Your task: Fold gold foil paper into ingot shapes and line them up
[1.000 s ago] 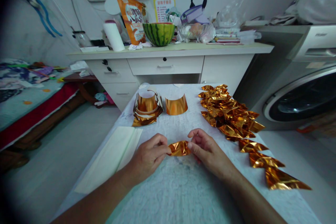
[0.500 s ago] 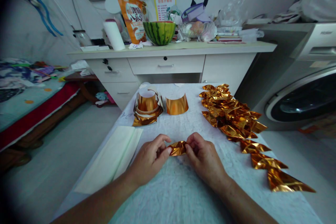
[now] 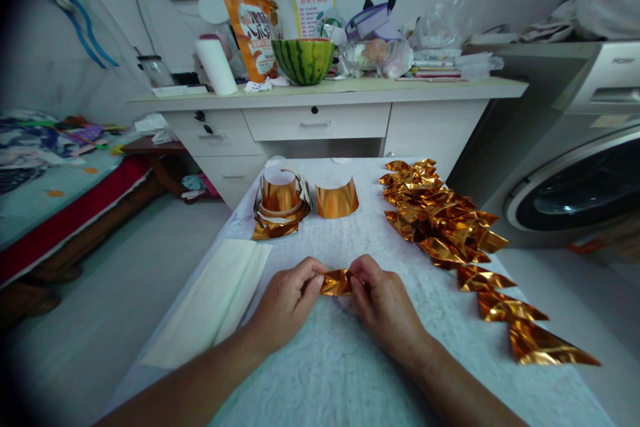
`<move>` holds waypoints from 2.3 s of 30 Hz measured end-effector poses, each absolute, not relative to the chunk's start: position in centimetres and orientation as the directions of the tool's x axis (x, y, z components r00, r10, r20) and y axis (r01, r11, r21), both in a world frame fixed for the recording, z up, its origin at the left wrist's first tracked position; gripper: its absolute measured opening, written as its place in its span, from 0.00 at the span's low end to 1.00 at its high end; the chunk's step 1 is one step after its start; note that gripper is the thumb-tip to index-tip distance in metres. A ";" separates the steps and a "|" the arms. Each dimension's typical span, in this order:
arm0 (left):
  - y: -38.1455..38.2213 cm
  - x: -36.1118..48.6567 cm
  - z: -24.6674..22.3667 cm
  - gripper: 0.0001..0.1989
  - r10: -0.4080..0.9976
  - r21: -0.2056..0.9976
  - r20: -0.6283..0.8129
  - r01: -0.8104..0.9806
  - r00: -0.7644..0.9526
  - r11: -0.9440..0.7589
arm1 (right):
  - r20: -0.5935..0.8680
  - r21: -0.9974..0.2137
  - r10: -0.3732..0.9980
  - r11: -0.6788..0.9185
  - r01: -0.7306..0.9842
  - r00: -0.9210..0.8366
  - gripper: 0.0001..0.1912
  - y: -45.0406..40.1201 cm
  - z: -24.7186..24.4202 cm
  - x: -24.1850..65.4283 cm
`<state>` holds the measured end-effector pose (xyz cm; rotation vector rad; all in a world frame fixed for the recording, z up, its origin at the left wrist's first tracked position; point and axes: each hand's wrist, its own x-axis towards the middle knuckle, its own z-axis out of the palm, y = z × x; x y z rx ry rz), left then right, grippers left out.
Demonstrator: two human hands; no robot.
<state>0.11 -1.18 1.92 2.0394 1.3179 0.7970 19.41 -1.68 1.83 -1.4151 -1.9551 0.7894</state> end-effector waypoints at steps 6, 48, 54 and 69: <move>-1.0 0.1 1.8 0.08 0.937 0.739 0.169 0.589 0.307 -0.327 | 0.119 -0.731 0.945 0.291 0.618 -0.304 0.04 -1.9 1.8 19.4; -1.1 0.7 1.4 0.08 0.964 0.977 0.111 0.152 0.241 -0.151 | -0.134 -0.987 0.962 -0.108 0.123 -0.236 0.12 -1.8 1.5 18.5; -0.8 0.4 1.8 0.07 0.968 0.929 0.172 0.298 0.183 -0.222 | -0.031 -0.904 0.960 0.092 0.418 -0.278 0.13 -2.0 2.0 18.9; -2.0 0.9 1.7 0.18 0.866 0.662 0.428 0.562 0.259 -0.496 | 0.426 -0.732 0.884 0.463 0.500 -0.194 0.05 -1.9 2.3 19.1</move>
